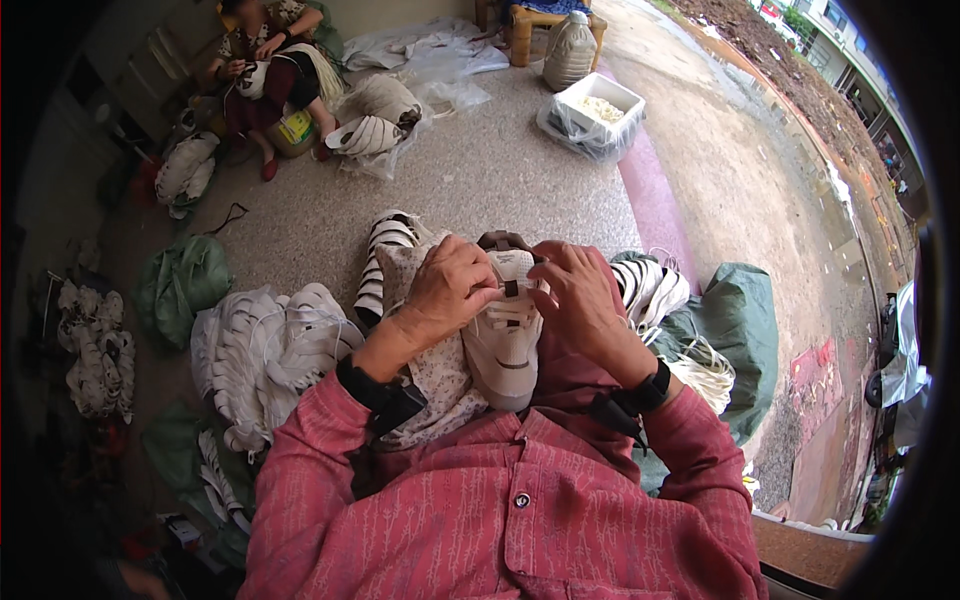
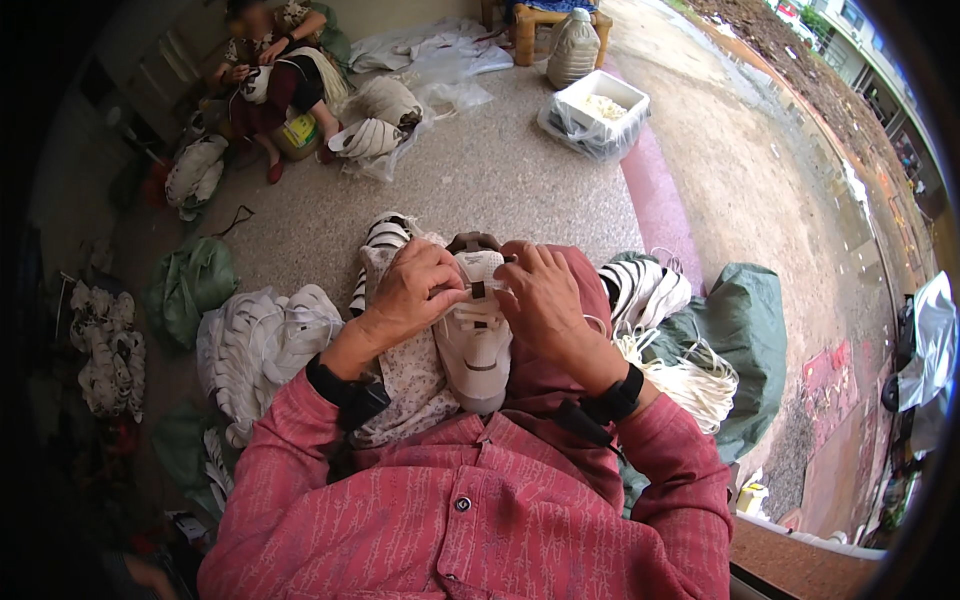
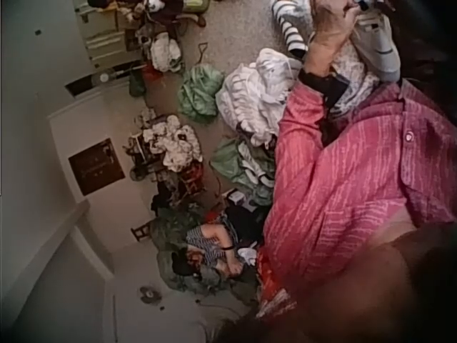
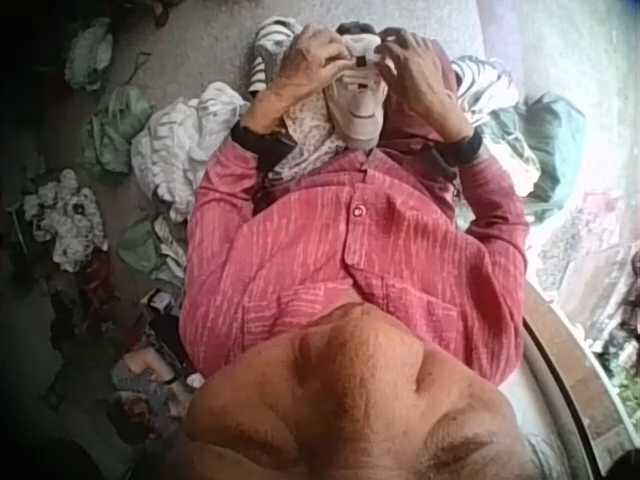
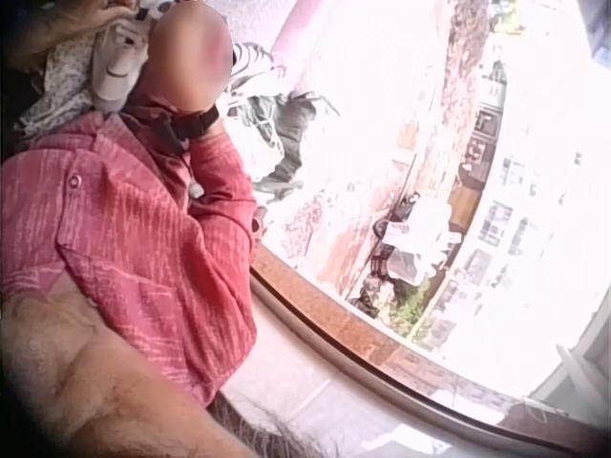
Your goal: Insert and thread laces into the eyelets of a shoe upper.
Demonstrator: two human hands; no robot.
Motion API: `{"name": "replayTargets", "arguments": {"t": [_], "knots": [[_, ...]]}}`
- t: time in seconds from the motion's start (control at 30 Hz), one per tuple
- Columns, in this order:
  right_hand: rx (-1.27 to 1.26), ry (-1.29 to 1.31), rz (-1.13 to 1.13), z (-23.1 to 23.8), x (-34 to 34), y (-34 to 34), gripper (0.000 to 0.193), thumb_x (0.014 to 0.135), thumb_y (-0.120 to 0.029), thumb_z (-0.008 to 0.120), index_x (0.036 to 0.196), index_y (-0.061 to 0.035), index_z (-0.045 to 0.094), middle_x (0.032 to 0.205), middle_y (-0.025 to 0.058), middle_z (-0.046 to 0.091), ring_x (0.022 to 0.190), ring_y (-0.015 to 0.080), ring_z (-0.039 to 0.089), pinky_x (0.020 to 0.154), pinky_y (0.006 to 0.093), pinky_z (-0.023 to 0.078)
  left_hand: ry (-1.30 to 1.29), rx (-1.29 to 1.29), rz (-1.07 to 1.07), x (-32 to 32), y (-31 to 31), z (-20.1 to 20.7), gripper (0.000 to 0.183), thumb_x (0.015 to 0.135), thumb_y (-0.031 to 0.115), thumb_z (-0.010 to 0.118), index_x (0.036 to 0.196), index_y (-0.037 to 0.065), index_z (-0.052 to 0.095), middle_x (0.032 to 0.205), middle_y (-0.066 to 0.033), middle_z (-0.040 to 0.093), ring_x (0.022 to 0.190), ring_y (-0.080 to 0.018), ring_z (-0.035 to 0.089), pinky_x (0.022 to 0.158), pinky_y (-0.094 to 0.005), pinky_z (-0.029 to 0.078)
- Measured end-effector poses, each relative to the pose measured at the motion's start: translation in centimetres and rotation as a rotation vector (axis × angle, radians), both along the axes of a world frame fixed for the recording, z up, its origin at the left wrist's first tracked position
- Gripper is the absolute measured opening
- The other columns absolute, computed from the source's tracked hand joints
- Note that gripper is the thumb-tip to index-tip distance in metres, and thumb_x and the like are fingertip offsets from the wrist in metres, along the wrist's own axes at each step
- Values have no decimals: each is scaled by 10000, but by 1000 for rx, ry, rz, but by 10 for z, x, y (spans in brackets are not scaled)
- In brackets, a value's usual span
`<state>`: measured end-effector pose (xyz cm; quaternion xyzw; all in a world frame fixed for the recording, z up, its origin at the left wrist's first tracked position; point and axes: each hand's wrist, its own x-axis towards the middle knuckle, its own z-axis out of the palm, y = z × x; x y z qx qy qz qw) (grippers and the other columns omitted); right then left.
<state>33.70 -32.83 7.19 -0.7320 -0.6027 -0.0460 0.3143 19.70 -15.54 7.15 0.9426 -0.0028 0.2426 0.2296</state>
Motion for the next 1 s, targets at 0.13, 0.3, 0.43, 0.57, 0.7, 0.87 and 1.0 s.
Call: {"name": "replayTargets", "arguments": {"t": [0.13,0.3,0.43,0.57,0.7,0.87,1.0], "knots": [[-12,15,48,-2,7,3,89,768,-90,685,854,-98,665,1125,62,588,1051,279,541,909,398,421,10,-17,31,1,-4,-1,90,719,122,742,759,78,675,900,-38,597,973,-249,525,893,-364,418],[46,52,-4,7,28,0,56,821,-61,644,872,-74,663,957,84,638,846,237,618,717,354,492,19,-42,72,3,-7,-1,86,708,117,740,752,75,679,890,-42,591,969,-250,522,885,-359,423],[-3,762,-78,18,36,-21,72,899,-59,620,927,1,648,727,46,637,579,103,608,503,260,484,3,-10,61,6,-6,-3,73,709,116,727,730,71,673,863,-42,591,952,-250,520,875,-358,425],[-131,1030,3,5,19,-22,110,908,-53,608,982,11,659,771,32,646,619,104,621,515,249,514,-23,27,87,11,-9,-7,71,711,116,717,704,71,663,830,-38,589,939,-250,519,868,-360,424],[-63,671,-1,-15,4,-12,81,864,-82,641,923,-34,669,798,54,632,687,171,633,571,299,497,-33,44,118,12,-11,-8,82,711,125,721,695,72,660,815,-38,584,933,-249,519,862,-362,425],[10,212,-62,-15,-2,-15,84,810,-149,673,884,-108,676,868,85,602,767,297,622,644,381,499,-41,50,102,11,-10,-7,85,707,128,729,704,71,666,813,-41,583,930,-247,520,859,-364,428],[5,128,-73,-5,-5,-14,50,829,-153,653,847,-106,657,890,56,572,770,280,620,622,393,488,-17,46,108,11,-10,-7,83,706,128,732,706,73,670,815,-40,584,931,-248,521,859,-362,429]]}}
